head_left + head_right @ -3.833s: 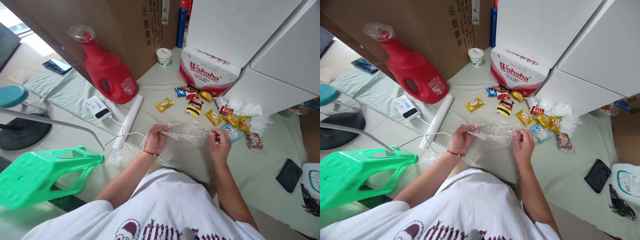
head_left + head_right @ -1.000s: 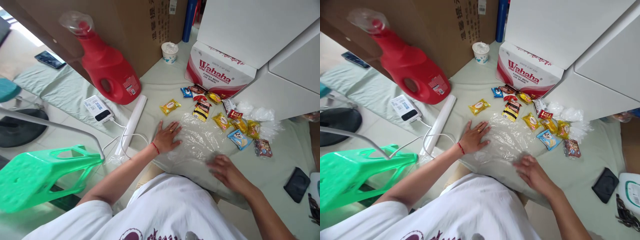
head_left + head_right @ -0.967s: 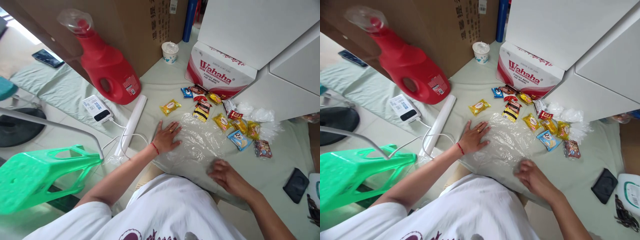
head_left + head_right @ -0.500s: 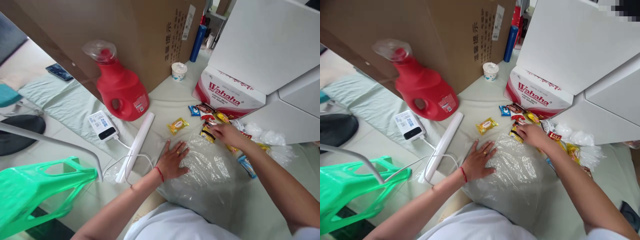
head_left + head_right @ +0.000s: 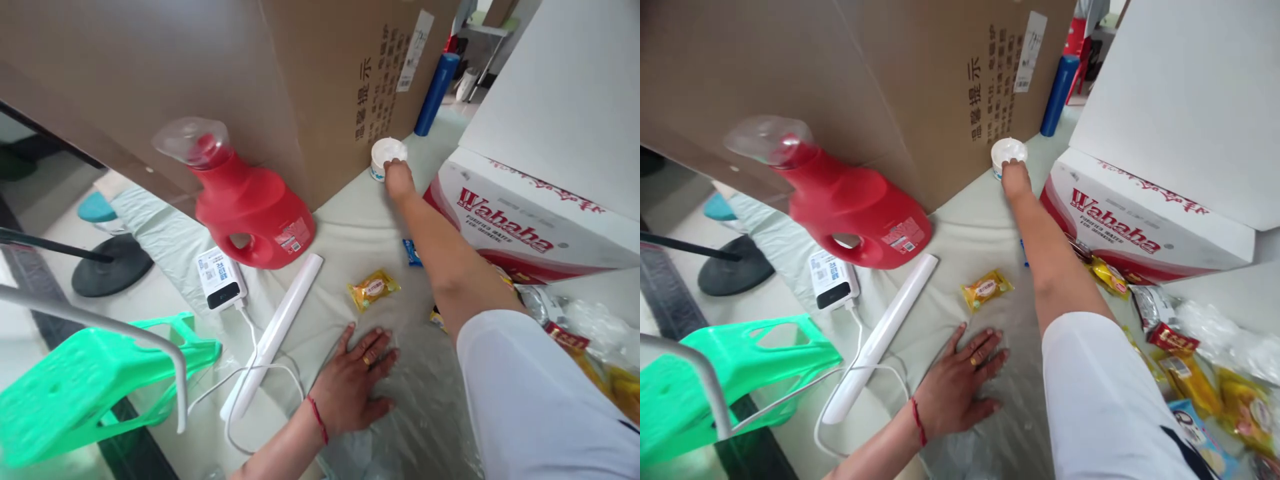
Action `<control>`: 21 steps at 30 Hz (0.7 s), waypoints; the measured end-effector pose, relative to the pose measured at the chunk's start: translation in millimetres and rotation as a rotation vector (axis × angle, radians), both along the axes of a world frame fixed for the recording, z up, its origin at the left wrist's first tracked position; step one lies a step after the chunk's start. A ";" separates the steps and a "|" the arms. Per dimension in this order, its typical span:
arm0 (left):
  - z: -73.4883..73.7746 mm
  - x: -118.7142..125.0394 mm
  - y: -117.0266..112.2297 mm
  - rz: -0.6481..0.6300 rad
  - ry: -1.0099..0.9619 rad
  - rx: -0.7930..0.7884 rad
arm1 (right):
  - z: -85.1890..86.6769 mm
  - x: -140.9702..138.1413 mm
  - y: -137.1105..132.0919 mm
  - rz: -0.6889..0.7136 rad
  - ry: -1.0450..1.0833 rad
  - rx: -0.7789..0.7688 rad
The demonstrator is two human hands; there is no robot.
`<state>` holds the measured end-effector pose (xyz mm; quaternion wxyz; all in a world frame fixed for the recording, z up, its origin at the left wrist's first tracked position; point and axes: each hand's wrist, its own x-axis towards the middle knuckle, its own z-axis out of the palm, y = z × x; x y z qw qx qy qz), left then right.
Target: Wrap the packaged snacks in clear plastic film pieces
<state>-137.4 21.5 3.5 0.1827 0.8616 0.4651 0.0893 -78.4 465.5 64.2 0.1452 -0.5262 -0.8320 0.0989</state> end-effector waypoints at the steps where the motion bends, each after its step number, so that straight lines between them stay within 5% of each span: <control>1: -0.2 -0.4 0.4 0.002 0.000 0.004 | -0.7 2.8 -7.6 -0.003 0.010 0.001; 5: -1.4 0.1 1.3 0.009 0.006 0.023 | 5.4 37.9 -83.7 -0.024 0.074 0.058; 9: -3.6 4.1 2.8 0.035 0.016 0.067 | 9.8 114.6 -217.2 -0.087 0.155 0.110; 12: -4.5 5.9 3.7 0.019 0.024 0.082 | 8.9 200.7 -316.2 -0.328 0.600 0.030; 14: -4.5 6.3 3.7 0.003 0.039 0.087 | 9.0 266.3 -354.5 -0.540 0.922 0.041; 17: -4.4 7.0 3.5 0.001 0.063 0.093 | 11.2 355.7 -358.3 -0.718 1.361 0.055; 21: -4.0 9.8 3.1 0.021 0.096 0.097 | 17.1 427.1 -317.1 -0.829 1.516 -0.015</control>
